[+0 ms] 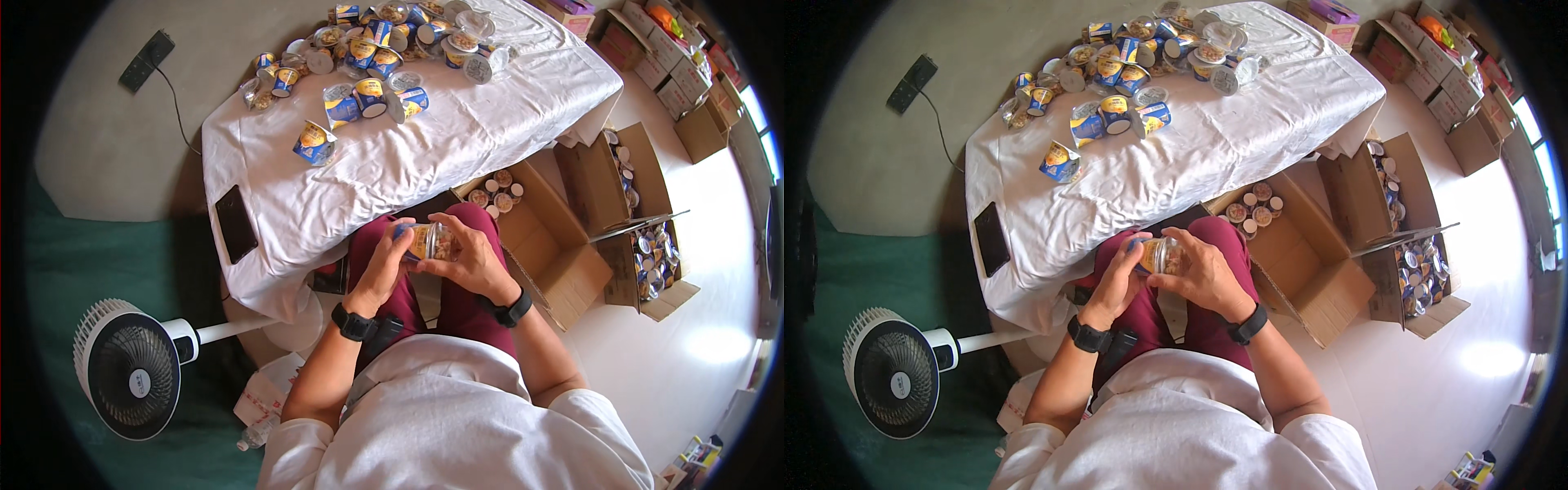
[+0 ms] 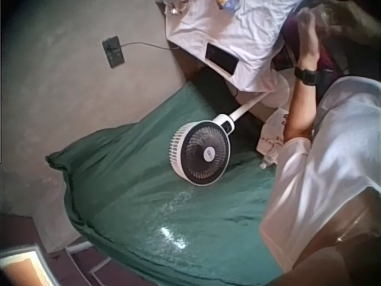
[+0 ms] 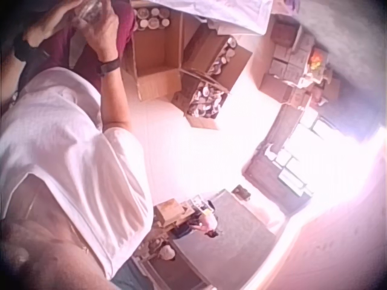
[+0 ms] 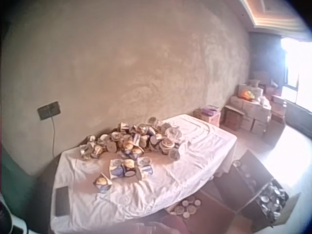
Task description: The person picks up a cup and a lid, snaps the lid onto the cup, and places the assembled unit into a cardboard box. They repeat this process several times, occasionally gathering more cups from the table.
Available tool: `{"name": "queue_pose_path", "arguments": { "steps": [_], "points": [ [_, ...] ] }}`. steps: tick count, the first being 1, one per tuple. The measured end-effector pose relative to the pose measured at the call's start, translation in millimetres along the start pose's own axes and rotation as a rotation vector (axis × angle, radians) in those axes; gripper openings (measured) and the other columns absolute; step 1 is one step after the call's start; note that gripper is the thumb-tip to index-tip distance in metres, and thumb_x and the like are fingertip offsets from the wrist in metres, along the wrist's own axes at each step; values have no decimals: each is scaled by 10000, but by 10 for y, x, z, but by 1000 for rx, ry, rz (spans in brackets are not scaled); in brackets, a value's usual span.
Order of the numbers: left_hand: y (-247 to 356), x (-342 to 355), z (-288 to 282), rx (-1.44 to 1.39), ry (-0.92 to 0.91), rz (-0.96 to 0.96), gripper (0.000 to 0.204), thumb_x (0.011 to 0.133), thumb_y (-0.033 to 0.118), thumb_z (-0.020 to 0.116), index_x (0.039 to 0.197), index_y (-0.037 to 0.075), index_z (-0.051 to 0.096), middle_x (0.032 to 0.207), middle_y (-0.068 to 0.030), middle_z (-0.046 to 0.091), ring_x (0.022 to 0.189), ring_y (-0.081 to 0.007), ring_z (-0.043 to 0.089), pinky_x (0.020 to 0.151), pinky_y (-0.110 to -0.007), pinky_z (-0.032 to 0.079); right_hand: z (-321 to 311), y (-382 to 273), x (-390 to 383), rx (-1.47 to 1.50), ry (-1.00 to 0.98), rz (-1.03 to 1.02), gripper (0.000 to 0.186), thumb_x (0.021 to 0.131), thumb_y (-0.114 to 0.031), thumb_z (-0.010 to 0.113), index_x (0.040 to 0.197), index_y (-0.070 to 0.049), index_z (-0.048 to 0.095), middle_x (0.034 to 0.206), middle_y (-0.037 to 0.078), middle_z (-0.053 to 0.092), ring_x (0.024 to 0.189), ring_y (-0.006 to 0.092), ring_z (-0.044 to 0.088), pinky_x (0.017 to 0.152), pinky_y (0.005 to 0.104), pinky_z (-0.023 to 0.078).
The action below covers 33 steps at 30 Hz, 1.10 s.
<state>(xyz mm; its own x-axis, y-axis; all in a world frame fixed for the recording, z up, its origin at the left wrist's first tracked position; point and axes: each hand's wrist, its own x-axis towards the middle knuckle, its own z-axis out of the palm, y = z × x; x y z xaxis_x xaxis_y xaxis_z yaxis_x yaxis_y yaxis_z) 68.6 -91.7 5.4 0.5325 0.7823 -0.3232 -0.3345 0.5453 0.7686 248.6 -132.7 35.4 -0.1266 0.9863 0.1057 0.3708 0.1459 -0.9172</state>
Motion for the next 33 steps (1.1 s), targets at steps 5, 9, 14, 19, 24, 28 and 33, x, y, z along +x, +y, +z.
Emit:
{"name": "queue_pose_path", "arguments": {
  "steps": [5,9,14,19,24,28,33],
  "points": [
    [-56,41,-30,218,-16,114,351,950,299,543,1189,63,443,1040,-40,564,914,-106,551,770,-254,479,142,128,-13,213,101,105,643,714,-338,794,1161,40,526,766,140,643,668,176,644,619,298,503],
    [-87,45,-71,269,-3,135,374,944,338,547,1182,66,449,1037,-43,561,887,-99,546,750,-252,478,131,47,-21,250,79,183,620,755,-329,771,1163,61,516,788,141,653,688,166,652,621,297,505],
    [-6,-42,116,589,52,298,408,939,380,545,1142,37,460,1001,-54,580,859,-96,550,731,-249,481,54,4,-33,300,26,190,611,785,-320,752,1175,76,498,784,116,649,652,138,632,577,268,495],
    [-10,15,91,656,78,352,415,937,392,543,1126,31,462,988,-52,587,854,-96,555,713,-263,501,115,50,-2,496,22,307,612,807,-330,734,1187,81,486,776,94,642,624,120,612,525,229,490],
    [16,20,45,451,73,150,389,946,418,513,1119,70,492,960,-32,583,826,-94,562,666,-259,506,-15,-2,52,596,-111,451,711,802,-375,726,1264,74,423,913,160,637,705,180,643,593,282,527],
    [-72,74,-72,159,77,69,436,938,477,492,1102,73,504,900,-42,576,714,-109,559,566,-233,454,-19,1,30,114,-36,-14,750,768,-383,749,1296,29,413,996,185,623,849,232,644,728,342,528],
    [-26,27,-45,74,9,-56,365,960,387,491,1132,68,536,1011,-27,587,875,-102,574,724,-250,491,-44,-38,14,35,-36,-27,685,717,-289,783,1259,-19,464,1036,181,609,945,261,626,799,354,499]
  ]
}}
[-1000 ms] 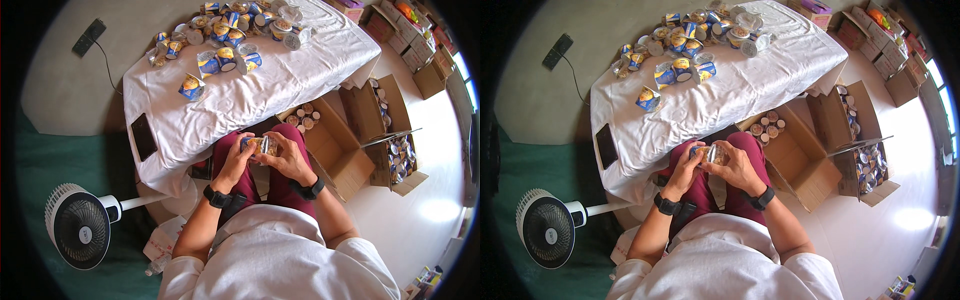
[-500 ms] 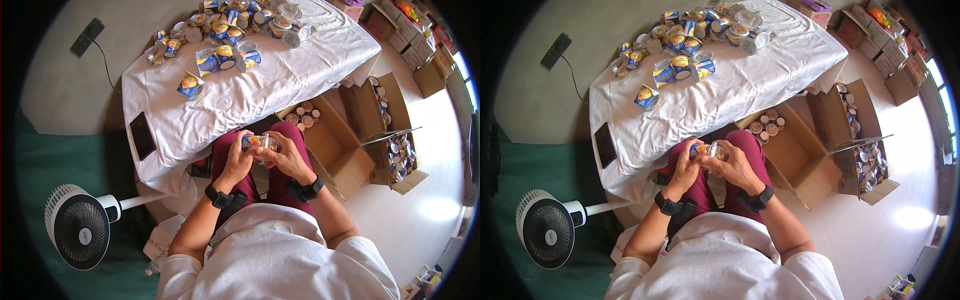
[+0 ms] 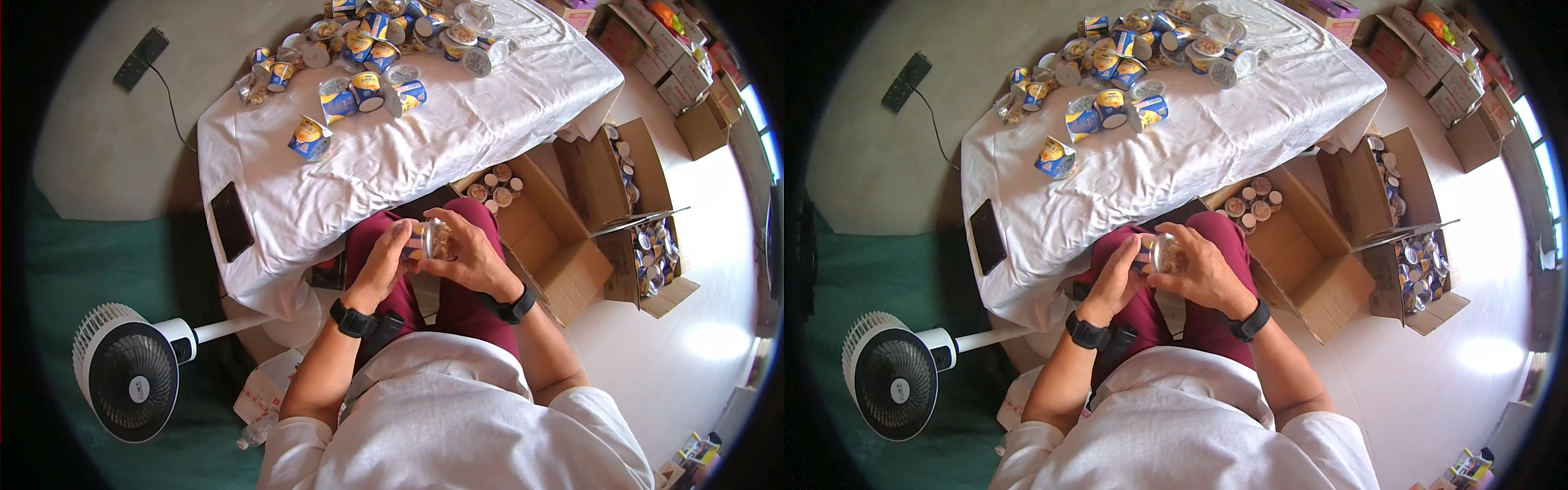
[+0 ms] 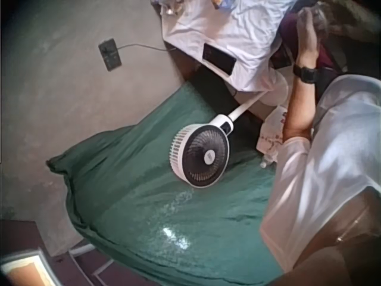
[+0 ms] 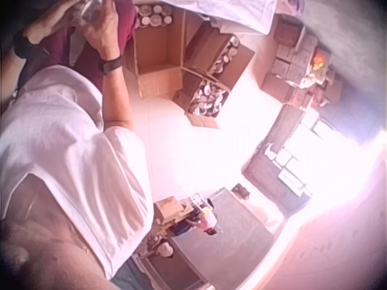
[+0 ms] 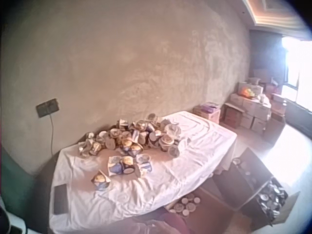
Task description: The person picks up a cup and a lid, snaps the lid onto the cup, and places the assembled unit into a cardboard box. They repeat this process several times, occasionally gathering more cups from the table.
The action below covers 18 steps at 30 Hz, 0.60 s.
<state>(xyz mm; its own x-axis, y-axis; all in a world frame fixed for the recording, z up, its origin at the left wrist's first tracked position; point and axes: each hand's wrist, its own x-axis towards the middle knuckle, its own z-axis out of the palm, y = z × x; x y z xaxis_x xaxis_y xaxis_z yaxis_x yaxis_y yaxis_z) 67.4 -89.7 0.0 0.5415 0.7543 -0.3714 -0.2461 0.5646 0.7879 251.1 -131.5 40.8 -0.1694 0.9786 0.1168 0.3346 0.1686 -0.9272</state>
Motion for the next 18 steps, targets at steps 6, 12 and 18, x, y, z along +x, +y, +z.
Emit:
{"name": "queue_pose_path", "arguments": {
  "steps": [6,12,18],
  "points": [
    [32,-42,86,219,28,109,415,925,318,576,1221,47,471,1088,-47,577,918,-111,569,770,-270,483,17,101,-35,277,30,250,674,675,-255,788,1233,-28,486,1042,164,584,901,288,623,770,368,506],
    [-4,-37,73,273,9,90,435,914,320,592,1231,52,462,1074,-39,571,909,-98,561,733,-241,484,54,94,-37,-272,195,-165,609,721,-305,761,1185,-10,499,904,155,626,812,257,639,737,344,498],
    [-2,-71,209,308,47,182,378,921,299,575,1179,37,489,1057,-37,569,919,-89,547,748,-243,479,21,13,-62,153,25,278,645,697,-291,765,1208,-25,475,1061,179,551,958,310,600,805,399,478]
  ]
}}
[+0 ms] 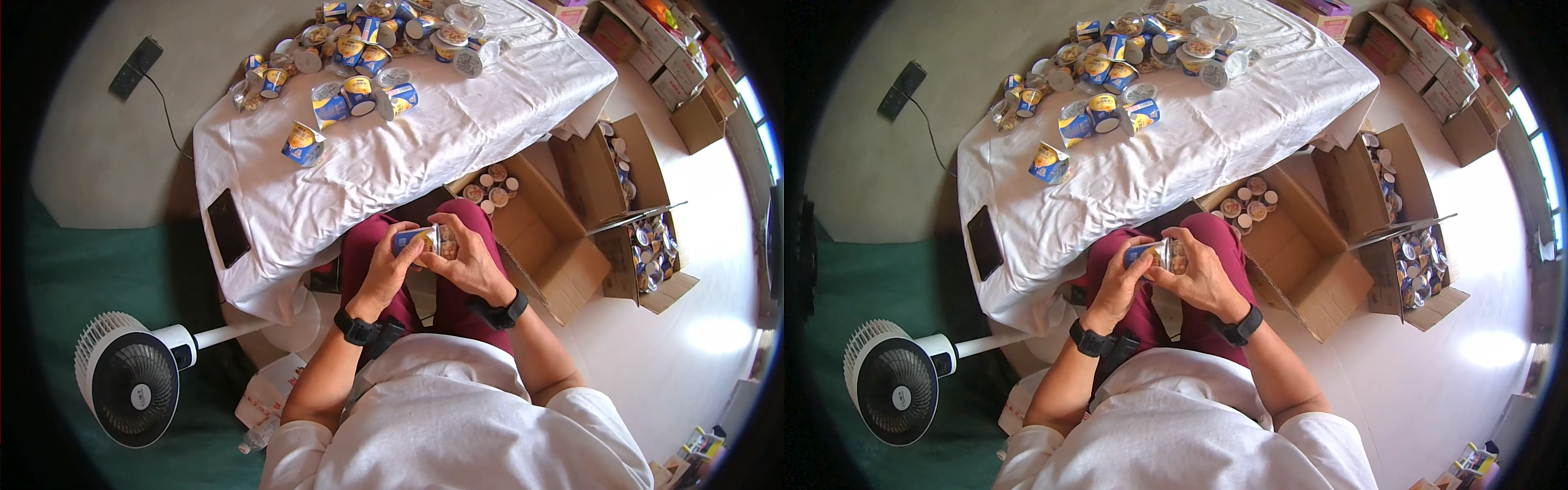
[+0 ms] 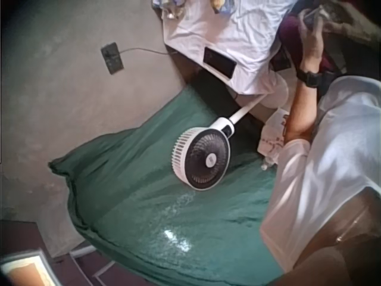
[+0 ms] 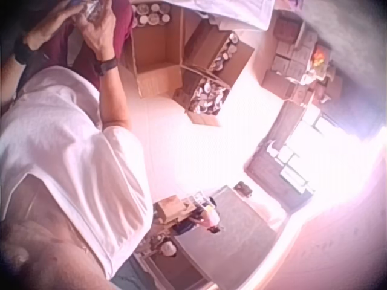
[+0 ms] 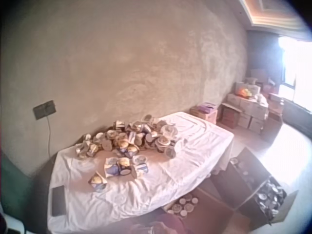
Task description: The person picks up a cup and a lid, snaps the lid onto the cup, and places the assembled unit into a cardboard box. They repeat this process several times, occasionally gathering more cups from the table.
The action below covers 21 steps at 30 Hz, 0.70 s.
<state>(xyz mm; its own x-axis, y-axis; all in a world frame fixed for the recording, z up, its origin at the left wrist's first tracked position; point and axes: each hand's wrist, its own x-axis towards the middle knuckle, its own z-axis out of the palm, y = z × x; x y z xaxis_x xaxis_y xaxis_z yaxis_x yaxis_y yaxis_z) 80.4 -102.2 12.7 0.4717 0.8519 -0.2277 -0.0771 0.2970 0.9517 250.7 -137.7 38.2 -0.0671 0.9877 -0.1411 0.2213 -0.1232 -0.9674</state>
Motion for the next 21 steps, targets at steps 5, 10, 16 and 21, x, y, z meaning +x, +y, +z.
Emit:
{"name": "queue_pose_path", "arguments": {
  "steps": [5,10,16,21],
  "points": [
    [-142,72,-69,-66,13,-4,368,920,315,579,1151,41,495,1041,-40,565,947,-96,540,753,-250,476,-6,-46,-24,-262,101,-400,655,692,-275,767,1212,-20,462,1062,187,546,993,316,581,823,392,469],
    [10,4,22,-103,-64,-49,318,937,294,553,1146,61,496,1032,-41,567,958,-105,545,781,-269,474,-63,139,7,-247,66,-322,689,675,-262,775,1235,-31,447,1060,182,521,984,342,564,819,394,470],
    [-47,20,2,-246,41,-86,320,929,286,567,1140,60,484,948,-42,565,796,-90,558,610,-225,468,-63,-110,-56,-210,7,-354,721,658,-253,786,1267,-59,453,1128,172,498,1018,357,544,852,400,468],
    [-31,-12,-20,-281,-41,-143,320,927,301,560,1142,74,491,977,-36,573,805,-99,576,616,-226,479,-83,-50,-60,-303,-19,-419,721,662,-232,788,1273,-52,451,1151,182,491,1028,345,546,829,392,483]
  ]
}}
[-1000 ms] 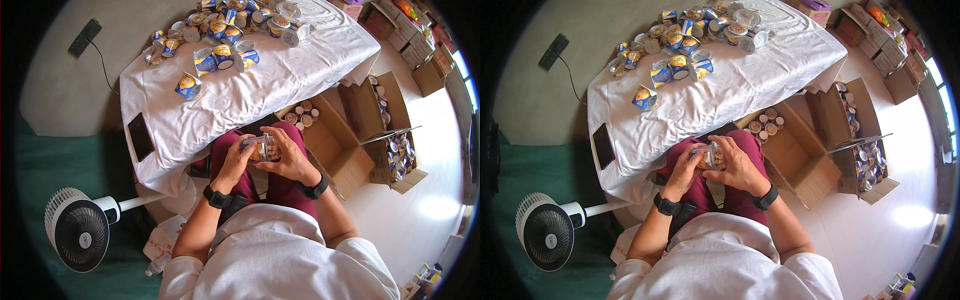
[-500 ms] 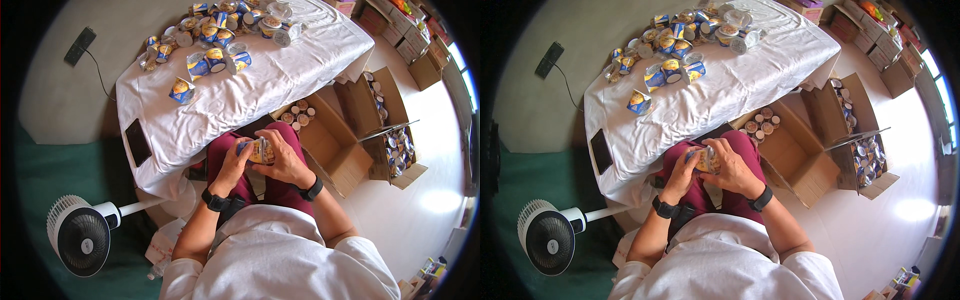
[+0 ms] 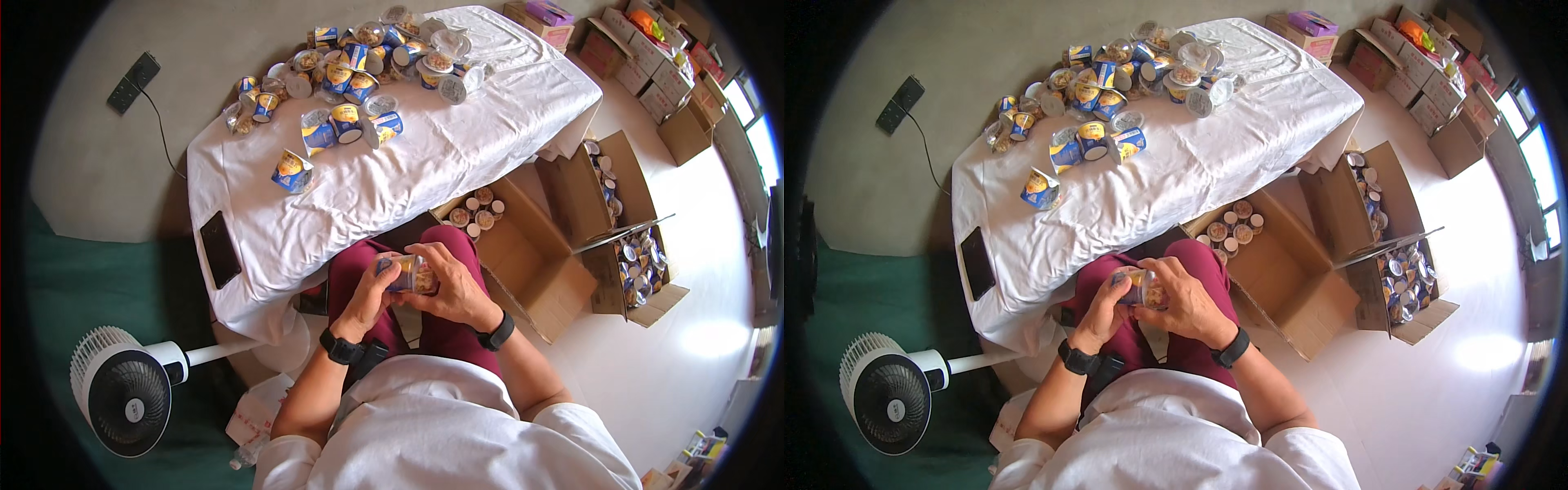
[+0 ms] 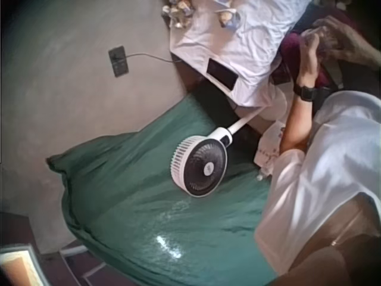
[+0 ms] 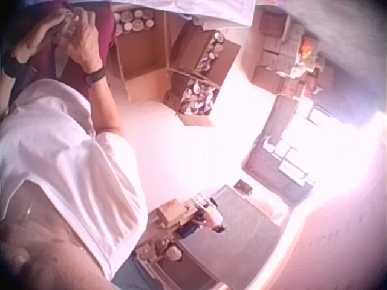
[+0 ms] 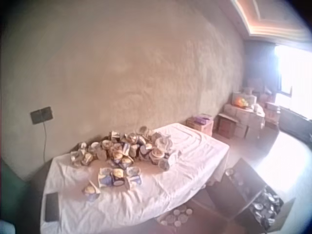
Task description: The person picks up a cup and a lid, snaps the lid onto the cup, and places the assembled unit into a cardboard box. They repeat this process several times, occasionally gathering more cups from the table.
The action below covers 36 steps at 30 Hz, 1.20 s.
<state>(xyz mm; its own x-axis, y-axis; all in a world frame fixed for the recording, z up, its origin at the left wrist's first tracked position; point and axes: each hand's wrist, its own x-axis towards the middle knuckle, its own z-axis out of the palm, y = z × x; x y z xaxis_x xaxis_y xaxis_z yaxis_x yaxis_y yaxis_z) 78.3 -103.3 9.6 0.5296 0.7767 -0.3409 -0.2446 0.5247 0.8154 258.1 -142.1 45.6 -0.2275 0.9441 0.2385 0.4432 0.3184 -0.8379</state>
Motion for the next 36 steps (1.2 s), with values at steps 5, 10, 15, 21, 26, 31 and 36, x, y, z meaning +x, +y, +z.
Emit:
{"name": "queue_pose_path", "arguments": {
  "steps": [5,10,15,21,26,31,36],
  "points": [
    [-26,18,7,176,0,94,326,926,321,553,1144,86,498,1008,-35,581,809,-104,586,602,-229,494,39,115,-32,424,-48,340,741,672,-254,789,1283,-25,436,1167,200,504,1003,340,569,802,379,489],
    [-40,53,-6,8,47,41,347,934,360,534,1134,78,507,998,-34,584,812,-100,589,592,-227,500,17,-9,21,-73,102,-58,727,684,-257,785,1273,-18,434,1111,188,534,906,325,605,761,373,503],
    [7,60,15,151,-53,-56,361,937,368,529,1133,65,519,999,-30,582,825,-104,586,651,-233,494,12,91,-65,74,63,120,666,712,-240,771,1255,-30,447,1140,195,517,998,324,580,808,385,492],
    [-32,150,104,318,60,225,352,873,267,654,1093,37,503,963,-49,577,788,-102,563,669,-258,480,58,261,-90,167,153,180,741,775,-402,715,1344,-44,404,1191,202,526,1021,317,573,849,386,475],
    [-4,167,257,875,165,537,513,741,179,741,1151,38,468,1030,-141,563,906,-237,578,795,-334,470,50,264,-87,461,133,307,751,767,-424,703,1323,-16,408,1137,230,545,1009,369,569,860,391,470],
    [-2,172,436,803,-19,523,679,741,136,737,1301,29,369,1267,-148,435,1200,-266,439,979,-364,392,33,377,-113,498,286,390,560,860,-310,610,1284,-4,409,1184,170,530,1066,272,550,892,370,454],
    [134,316,465,391,-150,156,557,960,283,514,1390,0,302,1283,-142,486,1161,-186,498,946,-337,458,-108,373,-102,765,365,343,493,911,-250,544,1310,-13,380,1201,147,510,1145,211,484,952,340,413]
  ]
}}
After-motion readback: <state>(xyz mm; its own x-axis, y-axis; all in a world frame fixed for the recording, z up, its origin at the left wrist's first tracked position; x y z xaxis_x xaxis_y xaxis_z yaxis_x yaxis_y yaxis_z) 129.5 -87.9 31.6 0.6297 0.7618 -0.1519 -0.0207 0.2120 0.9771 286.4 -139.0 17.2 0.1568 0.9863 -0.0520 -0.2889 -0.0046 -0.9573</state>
